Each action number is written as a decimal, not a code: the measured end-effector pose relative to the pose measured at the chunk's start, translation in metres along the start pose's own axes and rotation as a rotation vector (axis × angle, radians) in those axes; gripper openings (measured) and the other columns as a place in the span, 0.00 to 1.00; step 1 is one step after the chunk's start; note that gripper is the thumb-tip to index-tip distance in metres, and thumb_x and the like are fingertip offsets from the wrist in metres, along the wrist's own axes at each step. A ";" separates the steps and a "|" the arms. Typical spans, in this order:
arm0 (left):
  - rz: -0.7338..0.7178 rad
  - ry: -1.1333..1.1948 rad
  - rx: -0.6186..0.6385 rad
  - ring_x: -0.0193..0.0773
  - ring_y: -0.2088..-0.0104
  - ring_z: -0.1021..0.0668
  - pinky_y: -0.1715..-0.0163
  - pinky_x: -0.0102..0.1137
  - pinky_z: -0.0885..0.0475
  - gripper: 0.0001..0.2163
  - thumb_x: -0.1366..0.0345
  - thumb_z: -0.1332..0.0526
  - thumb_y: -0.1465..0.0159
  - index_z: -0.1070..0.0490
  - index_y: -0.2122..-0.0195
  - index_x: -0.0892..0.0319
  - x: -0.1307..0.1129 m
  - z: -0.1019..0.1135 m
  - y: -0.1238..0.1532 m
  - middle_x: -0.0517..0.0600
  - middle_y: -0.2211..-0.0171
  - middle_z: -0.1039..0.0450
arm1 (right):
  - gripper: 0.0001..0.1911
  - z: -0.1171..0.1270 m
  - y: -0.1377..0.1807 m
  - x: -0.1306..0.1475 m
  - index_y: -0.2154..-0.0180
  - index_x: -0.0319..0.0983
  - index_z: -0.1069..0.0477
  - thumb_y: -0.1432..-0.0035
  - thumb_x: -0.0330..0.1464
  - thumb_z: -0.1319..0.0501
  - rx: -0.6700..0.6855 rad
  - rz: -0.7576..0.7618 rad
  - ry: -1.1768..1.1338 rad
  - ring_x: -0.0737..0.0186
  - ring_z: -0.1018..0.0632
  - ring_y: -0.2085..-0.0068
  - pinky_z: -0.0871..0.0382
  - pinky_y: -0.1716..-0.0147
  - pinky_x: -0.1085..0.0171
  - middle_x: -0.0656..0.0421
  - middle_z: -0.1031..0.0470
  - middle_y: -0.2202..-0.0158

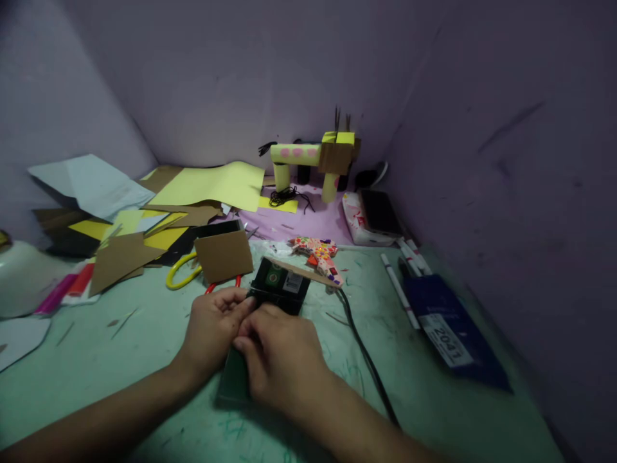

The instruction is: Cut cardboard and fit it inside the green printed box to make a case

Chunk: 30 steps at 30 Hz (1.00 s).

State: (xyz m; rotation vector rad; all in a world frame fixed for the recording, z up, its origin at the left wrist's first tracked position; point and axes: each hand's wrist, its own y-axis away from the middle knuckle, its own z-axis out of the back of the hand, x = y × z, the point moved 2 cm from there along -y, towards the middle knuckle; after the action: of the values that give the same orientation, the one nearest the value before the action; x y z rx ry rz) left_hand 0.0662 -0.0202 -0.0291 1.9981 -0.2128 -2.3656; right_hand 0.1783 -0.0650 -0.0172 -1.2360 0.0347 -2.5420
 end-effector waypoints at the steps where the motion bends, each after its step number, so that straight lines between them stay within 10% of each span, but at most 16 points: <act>1: 0.002 0.003 -0.005 0.33 0.81 0.32 0.80 0.27 0.37 0.06 0.64 0.40 0.53 0.30 0.82 0.60 0.000 0.000 0.000 0.45 0.84 0.33 | 0.04 0.000 -0.001 0.001 0.72 0.38 0.34 0.46 0.29 0.46 0.040 -0.014 0.035 0.59 0.28 0.71 0.37 0.72 0.62 0.54 0.28 0.70; 10: 0.040 0.024 -0.004 0.33 0.80 0.32 0.79 0.27 0.39 0.06 0.63 0.39 0.54 0.28 0.80 0.61 0.003 0.003 -0.006 0.45 0.83 0.31 | 0.13 0.016 0.011 -0.002 0.73 0.40 0.43 0.38 0.38 0.51 0.182 -0.070 -0.526 0.67 0.40 0.74 0.45 0.75 0.66 0.63 0.43 0.76; 15: 0.078 0.048 0.021 0.32 0.83 0.35 0.82 0.27 0.44 0.07 0.62 0.38 0.52 0.29 0.80 0.60 0.009 0.003 -0.007 0.44 0.85 0.34 | 0.20 0.018 0.014 -0.021 0.78 0.41 0.45 0.39 0.45 0.49 -0.088 -0.254 -0.848 0.68 0.47 0.78 0.53 0.80 0.66 0.66 0.51 0.80; 21: 0.089 0.079 0.026 0.31 0.83 0.34 0.82 0.26 0.44 0.06 0.63 0.37 0.52 0.28 0.79 0.60 0.009 0.004 -0.007 0.44 0.85 0.33 | 0.28 0.027 0.010 -0.029 0.86 0.41 0.48 0.47 0.51 0.43 -0.212 -0.326 -0.674 0.70 0.50 0.81 0.58 0.81 0.65 0.67 0.54 0.85; 26: 0.129 0.142 0.058 0.32 0.83 0.32 0.81 0.27 0.41 0.06 0.63 0.37 0.53 0.27 0.78 0.60 0.007 0.005 -0.007 0.45 0.85 0.30 | 0.15 0.040 0.003 -0.031 0.79 0.39 0.34 0.62 0.37 0.30 -0.197 -0.303 -0.683 0.69 0.38 0.78 0.47 0.79 0.67 0.65 0.38 0.81; 30: 0.164 0.197 0.117 0.34 0.82 0.29 0.81 0.28 0.37 0.06 0.63 0.37 0.55 0.26 0.78 0.60 0.002 0.006 -0.006 0.47 0.83 0.27 | 0.15 0.051 0.002 -0.046 0.80 0.40 0.38 0.64 0.29 0.30 -0.588 -0.399 -0.826 0.72 0.38 0.79 0.46 0.80 0.69 0.66 0.36 0.78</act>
State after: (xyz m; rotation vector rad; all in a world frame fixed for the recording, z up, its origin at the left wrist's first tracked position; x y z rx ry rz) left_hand 0.0603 -0.0141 -0.0308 2.1551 -0.4959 -2.0878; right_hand 0.2445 -0.0477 -0.0208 -2.6621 0.4009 -2.1466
